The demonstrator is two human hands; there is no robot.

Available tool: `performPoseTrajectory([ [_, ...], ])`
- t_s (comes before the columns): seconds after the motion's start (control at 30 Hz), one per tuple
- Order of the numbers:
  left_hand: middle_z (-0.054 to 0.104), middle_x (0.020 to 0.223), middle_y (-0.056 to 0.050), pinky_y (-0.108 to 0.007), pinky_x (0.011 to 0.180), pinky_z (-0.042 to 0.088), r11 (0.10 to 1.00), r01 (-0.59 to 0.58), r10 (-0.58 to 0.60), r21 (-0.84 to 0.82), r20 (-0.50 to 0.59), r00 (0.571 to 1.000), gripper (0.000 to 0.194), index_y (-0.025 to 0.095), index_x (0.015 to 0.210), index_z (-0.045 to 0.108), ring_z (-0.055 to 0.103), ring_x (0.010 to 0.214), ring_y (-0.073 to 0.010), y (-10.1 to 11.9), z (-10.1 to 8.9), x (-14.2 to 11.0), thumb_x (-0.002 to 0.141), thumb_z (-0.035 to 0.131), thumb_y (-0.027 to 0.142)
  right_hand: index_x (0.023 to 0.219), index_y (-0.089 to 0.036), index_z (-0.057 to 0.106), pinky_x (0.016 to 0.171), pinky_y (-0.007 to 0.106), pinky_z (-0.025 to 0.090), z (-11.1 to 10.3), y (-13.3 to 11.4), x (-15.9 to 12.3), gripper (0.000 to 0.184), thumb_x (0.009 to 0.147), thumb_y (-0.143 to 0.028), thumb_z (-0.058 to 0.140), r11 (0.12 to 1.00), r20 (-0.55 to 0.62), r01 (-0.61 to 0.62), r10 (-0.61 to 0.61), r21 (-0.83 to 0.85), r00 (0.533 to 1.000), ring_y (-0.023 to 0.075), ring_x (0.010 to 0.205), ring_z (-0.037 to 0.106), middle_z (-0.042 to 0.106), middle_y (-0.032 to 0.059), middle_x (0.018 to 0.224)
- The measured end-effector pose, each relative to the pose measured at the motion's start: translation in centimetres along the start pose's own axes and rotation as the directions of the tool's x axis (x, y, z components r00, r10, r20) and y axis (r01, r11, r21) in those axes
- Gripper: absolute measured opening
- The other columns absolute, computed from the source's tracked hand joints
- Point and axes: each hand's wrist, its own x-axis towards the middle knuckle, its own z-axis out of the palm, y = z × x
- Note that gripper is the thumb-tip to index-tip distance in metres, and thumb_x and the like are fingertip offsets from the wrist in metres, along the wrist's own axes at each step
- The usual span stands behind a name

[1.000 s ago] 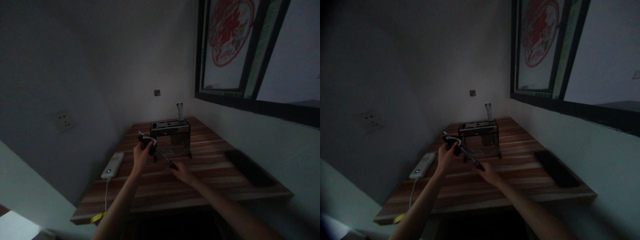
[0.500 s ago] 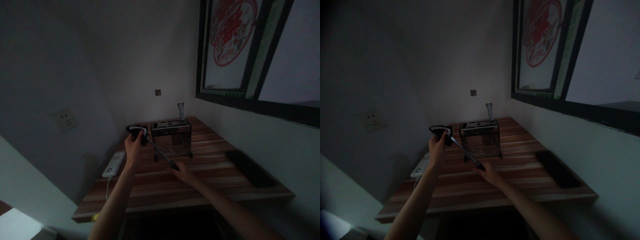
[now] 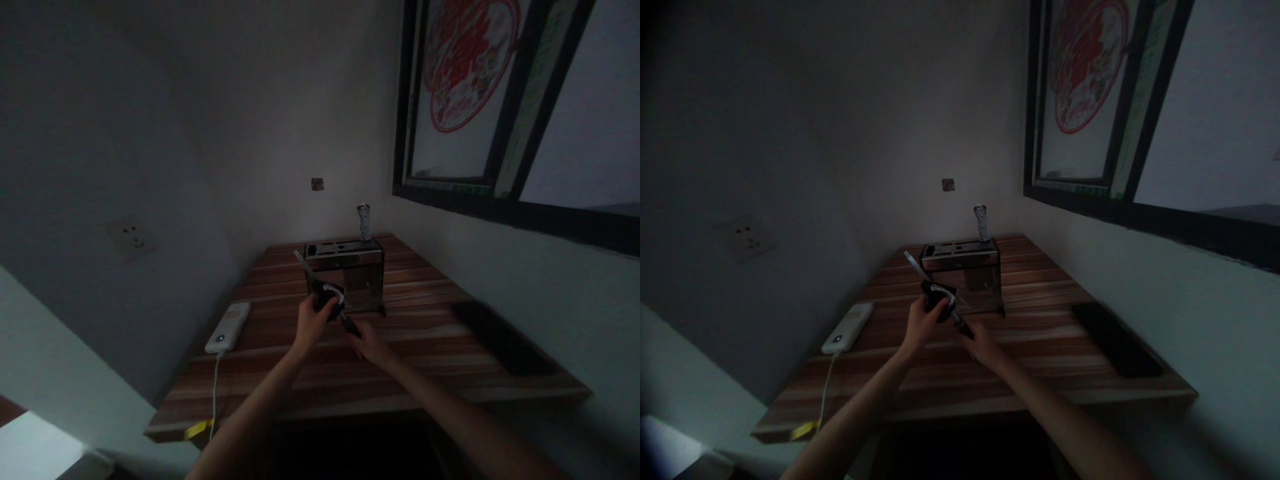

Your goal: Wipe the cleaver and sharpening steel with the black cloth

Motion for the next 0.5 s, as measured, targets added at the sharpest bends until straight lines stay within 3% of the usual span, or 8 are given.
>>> performPoseTrajectory([
  [0.17,0.069,0.078,-0.008,-0.026,0.065,0.048,1.0,0.026,-0.026,-0.005,0.088,0.996,0.025,0.012,0.08,0.065,0.063,0.074,-0.0201,-1.9,1.5,-1.7,0.065,0.065,0.032,0.068,-0.016,0.052,0.035,0.018,0.026,-0.1,0.6,0.2,0.019,0.075,-0.033,0.05,1.0,0.016,0.013,-0.013,-0.008,1.0,0.0071,0.034,0.036,0.041,-0.0075,0.041],
  [0.5,0.068,0.087,-0.01,-0.029,0.069,0.048,0.999,0.049,-0.046,-0.02,0.115,0.992,0.029,0.011,0.086,0.062,0.063,0.082,-0.0221,-2.1,1.1,-2.0,0.068,0.064,0.034,0.069,-0.016,0.054,0.037,0.017,0.027,0.0,0.4,0.1,0.011,0.073,-0.026,0.052,0.999,0.005,0.045,-0.045,-0.016,0.999,0.0067,0.037,0.037,0.044,-0.0062,0.046],
])
